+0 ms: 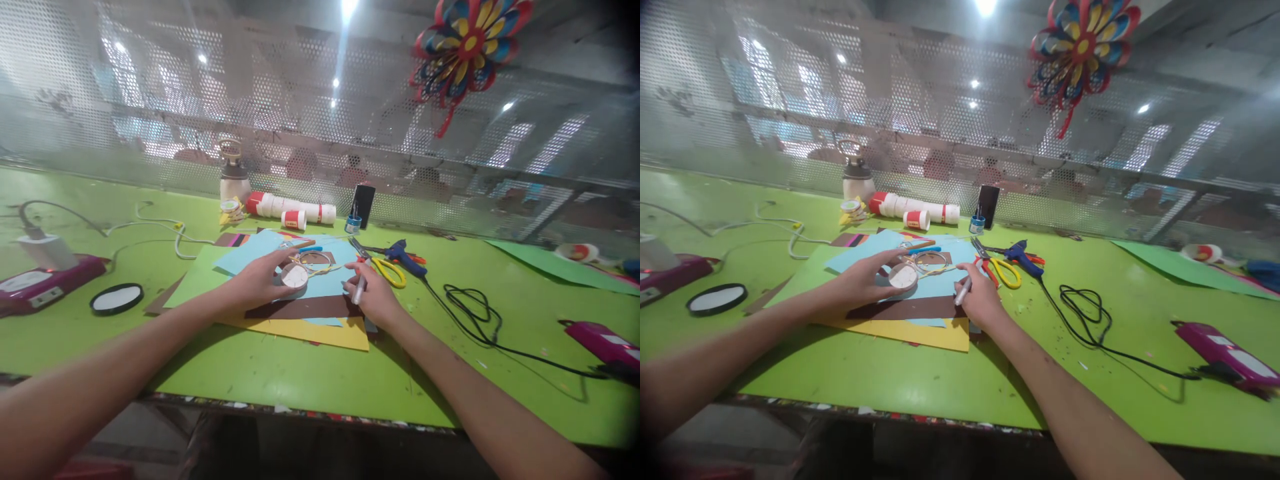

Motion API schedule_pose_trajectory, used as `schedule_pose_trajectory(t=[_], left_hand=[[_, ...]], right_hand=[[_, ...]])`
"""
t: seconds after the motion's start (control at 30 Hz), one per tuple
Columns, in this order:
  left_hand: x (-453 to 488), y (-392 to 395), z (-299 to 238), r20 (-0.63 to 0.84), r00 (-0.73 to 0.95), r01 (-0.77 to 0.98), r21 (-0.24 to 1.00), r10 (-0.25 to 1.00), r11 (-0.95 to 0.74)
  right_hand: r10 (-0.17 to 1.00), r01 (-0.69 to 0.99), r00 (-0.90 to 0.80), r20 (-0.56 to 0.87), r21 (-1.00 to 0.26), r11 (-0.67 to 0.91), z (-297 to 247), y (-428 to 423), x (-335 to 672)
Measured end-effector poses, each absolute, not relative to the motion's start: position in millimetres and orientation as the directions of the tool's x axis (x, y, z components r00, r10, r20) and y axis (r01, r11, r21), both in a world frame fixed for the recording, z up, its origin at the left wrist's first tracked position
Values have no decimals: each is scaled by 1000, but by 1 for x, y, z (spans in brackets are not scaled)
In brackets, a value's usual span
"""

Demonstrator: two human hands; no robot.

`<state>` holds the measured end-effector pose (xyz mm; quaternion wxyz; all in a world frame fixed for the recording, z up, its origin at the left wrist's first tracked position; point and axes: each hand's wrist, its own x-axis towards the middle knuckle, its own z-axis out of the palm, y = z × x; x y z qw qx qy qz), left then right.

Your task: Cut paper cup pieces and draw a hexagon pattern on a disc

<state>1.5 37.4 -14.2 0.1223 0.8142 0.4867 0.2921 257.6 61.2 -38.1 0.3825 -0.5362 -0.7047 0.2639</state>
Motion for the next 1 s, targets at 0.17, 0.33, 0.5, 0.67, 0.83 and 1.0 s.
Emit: schedule_pose_trajectory(t=[0.17, 0.33, 0.5, 0.67, 0.83, 1.0], left_hand=[[2, 33, -10, 357, 372, 696, 503, 857, -512], [-1, 40, -15, 368, 381, 703, 481, 848, -524], [-2, 44, -19, 378, 384, 699, 476, 842, -533], [0, 46, -21, 361, 378, 675, 523, 852, -521], [-3, 46, -20, 360, 408, 656, 524, 839, -543], [-4, 45, -18, 374, 432, 666, 482, 821, -569]], right_hand=[[959, 561, -132, 250, -779, 280, -39, 61, 257], [957, 565, -149, 251, -772, 290, -38, 59, 254], [952, 585, -164, 259, -752, 305, -39, 59, 254], [951, 611, -182, 250, -729, 308, -42, 63, 255], [946, 624, -206, 250, -711, 324, -44, 65, 257], [942, 646, -223, 249, -686, 335, -46, 66, 257]])
